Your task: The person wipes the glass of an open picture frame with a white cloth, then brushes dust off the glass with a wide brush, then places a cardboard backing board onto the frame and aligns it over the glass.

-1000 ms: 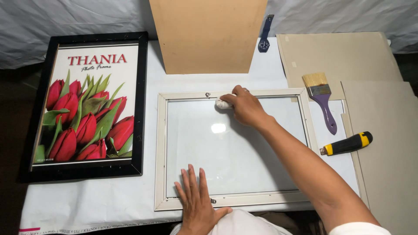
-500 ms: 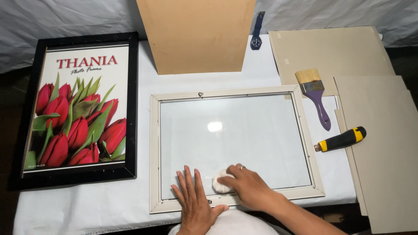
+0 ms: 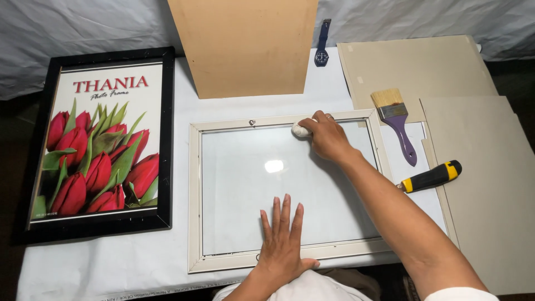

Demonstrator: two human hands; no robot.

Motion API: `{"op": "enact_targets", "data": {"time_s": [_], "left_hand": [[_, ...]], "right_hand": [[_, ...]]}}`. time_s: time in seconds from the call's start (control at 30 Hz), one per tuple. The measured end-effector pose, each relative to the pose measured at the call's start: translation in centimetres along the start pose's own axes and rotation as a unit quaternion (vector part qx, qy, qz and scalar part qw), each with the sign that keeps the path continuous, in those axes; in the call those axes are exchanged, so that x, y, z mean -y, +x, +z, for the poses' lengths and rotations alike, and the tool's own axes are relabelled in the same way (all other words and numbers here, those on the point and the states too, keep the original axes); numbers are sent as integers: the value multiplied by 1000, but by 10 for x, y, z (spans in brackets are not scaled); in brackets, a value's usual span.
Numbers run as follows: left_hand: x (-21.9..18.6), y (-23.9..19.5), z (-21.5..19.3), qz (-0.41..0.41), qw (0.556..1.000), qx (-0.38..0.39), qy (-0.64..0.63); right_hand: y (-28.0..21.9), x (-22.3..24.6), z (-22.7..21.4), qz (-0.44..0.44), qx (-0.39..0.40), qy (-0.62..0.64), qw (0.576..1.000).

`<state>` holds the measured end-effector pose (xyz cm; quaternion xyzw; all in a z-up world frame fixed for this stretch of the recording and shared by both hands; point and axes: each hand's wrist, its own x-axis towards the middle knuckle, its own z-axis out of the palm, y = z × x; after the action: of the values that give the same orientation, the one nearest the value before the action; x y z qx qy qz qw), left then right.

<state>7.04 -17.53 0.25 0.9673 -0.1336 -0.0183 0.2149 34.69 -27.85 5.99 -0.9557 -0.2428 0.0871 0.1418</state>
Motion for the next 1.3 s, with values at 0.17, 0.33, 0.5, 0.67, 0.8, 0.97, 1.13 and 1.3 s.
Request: {"op": "enact_targets", "data": {"time_s": [0.17, 0.33, 0.5, 0.67, 0.8, 0.97, 1.13, 1.3], "left_hand": [[0, -2, 10, -29, 998, 30, -38], [-2, -6, 15, -30, 999, 8, -18], [-2, -7, 16, -38, 996, 30, -72], [-9, 2, 4, -16, 997, 24, -71], [-36, 24, -23, 36, 994, 42, -95], [-42, 47, 13, 79, 960, -112, 245], [-40, 35, 33, 71, 975, -92, 190], [-43, 33, 32, 63, 980, -72, 177]], "right_hand": [[-56, 2, 11, -26, 22, 25, 999], [-153, -1, 30, -113, 12, 45, 993], [-218, 7, 26, -84, 101, 99, 986], [-166, -17, -25, 51, 262, 227, 937], [-79, -53, -33, -30, -17, 83, 996], [-19, -45, -18, 50, -31, 3, 998], [-76, -46, -2, 34, -6, 21, 999], [-178, -44, 17, -35, 7, 41, 999]]}}
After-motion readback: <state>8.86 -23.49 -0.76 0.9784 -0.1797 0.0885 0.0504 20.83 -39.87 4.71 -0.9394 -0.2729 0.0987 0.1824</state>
